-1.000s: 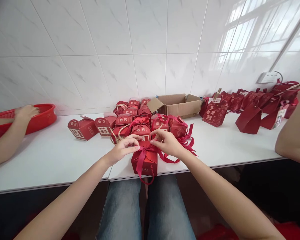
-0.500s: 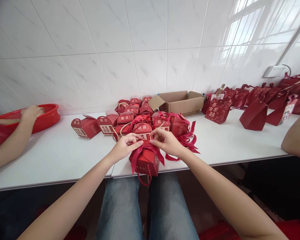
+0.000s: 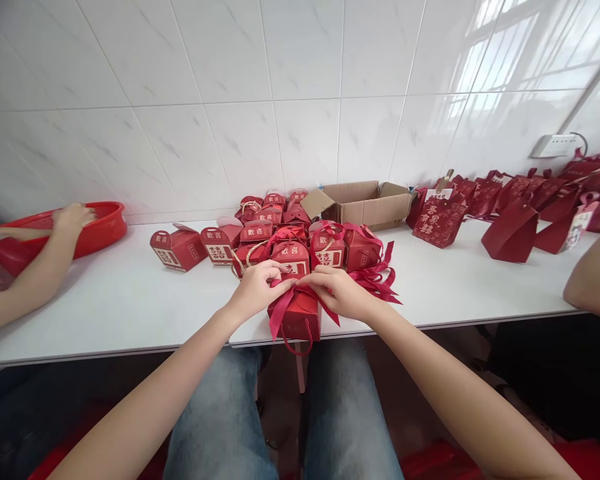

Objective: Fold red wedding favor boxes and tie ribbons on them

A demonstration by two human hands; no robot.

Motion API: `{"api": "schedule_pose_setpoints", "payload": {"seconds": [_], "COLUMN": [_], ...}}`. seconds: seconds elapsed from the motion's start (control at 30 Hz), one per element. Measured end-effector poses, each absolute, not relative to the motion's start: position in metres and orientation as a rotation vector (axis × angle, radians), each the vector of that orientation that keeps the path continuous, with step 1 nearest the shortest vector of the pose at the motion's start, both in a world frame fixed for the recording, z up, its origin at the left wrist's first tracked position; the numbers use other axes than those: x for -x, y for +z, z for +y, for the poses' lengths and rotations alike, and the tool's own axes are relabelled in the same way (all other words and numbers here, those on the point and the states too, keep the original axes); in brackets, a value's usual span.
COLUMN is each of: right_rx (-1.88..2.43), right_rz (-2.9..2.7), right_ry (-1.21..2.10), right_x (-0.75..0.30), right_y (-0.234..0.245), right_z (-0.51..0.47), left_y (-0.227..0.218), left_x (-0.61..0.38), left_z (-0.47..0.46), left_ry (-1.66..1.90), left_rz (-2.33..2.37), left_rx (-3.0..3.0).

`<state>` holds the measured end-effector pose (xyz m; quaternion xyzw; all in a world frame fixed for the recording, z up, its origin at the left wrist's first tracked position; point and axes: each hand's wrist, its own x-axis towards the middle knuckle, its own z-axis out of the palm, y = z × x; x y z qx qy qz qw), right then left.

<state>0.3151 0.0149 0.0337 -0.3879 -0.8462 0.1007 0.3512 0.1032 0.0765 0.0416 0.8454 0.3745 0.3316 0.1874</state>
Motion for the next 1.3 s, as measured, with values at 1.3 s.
{"api": "schedule_pose_setpoints", "payload": {"seconds": [1.3], "right_rx": [0.906], "right_rz": [-2.268], "right_ry": [0.571], "right_x": [-0.312], "right_y": [0.040], "right_z": [0.014], "left_y": [0.030], "left_x": [-0.097], "left_z": [0.083], "left_ry": [1.022], "left_rz": [1.061], "left_rx": [-2.220]}}
